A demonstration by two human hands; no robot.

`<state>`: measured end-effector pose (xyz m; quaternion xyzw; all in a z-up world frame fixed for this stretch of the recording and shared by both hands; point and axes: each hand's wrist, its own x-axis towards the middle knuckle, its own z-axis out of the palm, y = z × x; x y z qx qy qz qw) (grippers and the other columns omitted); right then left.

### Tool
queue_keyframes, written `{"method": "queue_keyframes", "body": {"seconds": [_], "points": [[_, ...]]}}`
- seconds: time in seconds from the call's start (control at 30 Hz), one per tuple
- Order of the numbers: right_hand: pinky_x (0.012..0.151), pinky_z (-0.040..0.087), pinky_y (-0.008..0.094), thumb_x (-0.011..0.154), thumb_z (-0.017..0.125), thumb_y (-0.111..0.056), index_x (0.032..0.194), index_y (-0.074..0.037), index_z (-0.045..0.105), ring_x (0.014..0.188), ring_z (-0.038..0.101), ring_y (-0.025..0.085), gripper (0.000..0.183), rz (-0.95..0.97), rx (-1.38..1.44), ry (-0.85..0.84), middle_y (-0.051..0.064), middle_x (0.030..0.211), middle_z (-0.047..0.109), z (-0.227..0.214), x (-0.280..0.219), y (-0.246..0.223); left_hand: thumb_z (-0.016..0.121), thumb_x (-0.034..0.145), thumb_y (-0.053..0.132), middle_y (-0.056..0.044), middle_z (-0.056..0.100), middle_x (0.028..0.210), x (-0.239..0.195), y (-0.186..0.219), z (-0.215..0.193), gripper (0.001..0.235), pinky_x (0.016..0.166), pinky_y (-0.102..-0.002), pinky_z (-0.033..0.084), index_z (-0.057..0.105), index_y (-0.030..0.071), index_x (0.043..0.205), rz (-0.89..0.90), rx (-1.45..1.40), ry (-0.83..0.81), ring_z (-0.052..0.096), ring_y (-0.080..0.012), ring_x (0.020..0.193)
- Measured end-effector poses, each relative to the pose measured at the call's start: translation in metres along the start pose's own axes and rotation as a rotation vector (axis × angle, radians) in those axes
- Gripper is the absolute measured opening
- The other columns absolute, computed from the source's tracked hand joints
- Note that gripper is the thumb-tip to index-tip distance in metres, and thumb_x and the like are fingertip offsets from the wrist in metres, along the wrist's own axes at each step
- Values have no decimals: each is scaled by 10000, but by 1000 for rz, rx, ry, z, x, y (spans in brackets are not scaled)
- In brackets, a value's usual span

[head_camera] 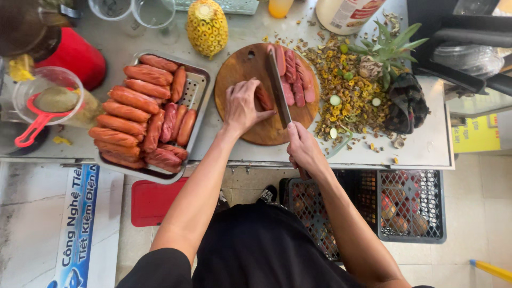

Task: The person slices a cucumber into thin strips on a wooden cutting board and places them into a tray. Then the person retrieves a tray of sausages and slices them into pieces on the same cutting board.

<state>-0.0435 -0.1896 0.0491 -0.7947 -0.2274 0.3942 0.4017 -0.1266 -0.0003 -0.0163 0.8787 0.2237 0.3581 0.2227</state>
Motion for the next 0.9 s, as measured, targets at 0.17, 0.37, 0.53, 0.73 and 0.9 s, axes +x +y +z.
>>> {"method": "queue_keyframes", "body": {"seconds": [0.17,0.37,0.53,0.73,0.9], "points": [[524,521,389,1056,437,-385,1228,-81,638,525,621,217,403,-44,-208,48,135,650,601,-2,-13,6,917,757,316,-179,634,1357,-16,-14,4,606,1085,-462,462,681,38,1241,-29,-178,10,596,-360,1257],[848,528,482,1076,448,-371,1291,-69,612,979,691,443,406,-281,-357,119,247,1023,727,-1,-16,8,885,790,231,-136,681,1300,-17,-13,1,442,1067,-425,492,718,29,1146,-97,-247,-24,625,-335,1217],[871,527,493,1057,441,-381,1331,-95,598,1035,684,463,426,-233,-359,136,254,1058,731,3,-25,-7,859,777,208,-133,677,1286,-15,-12,-3,478,1088,-446,470,709,32,1195,-69,-227,-33,618,-345,1209],[876,525,498,1061,431,-391,1334,-110,600,1037,683,465,426,-201,-358,158,250,1055,735,6,-24,-11,869,753,213,-130,665,1326,-13,-17,-3,515,1086,-450,455,703,59,1216,7,-214,-38,611,-341,1218],[852,530,507,1064,438,-392,1320,-103,602,1013,679,480,420,-233,-379,152,263,1044,729,3,-19,-5,877,716,241,-155,637,1352,-10,-16,1,643,1073,-461,427,667,31,1286,-16,-184,-38,597,-349,1201]]}}
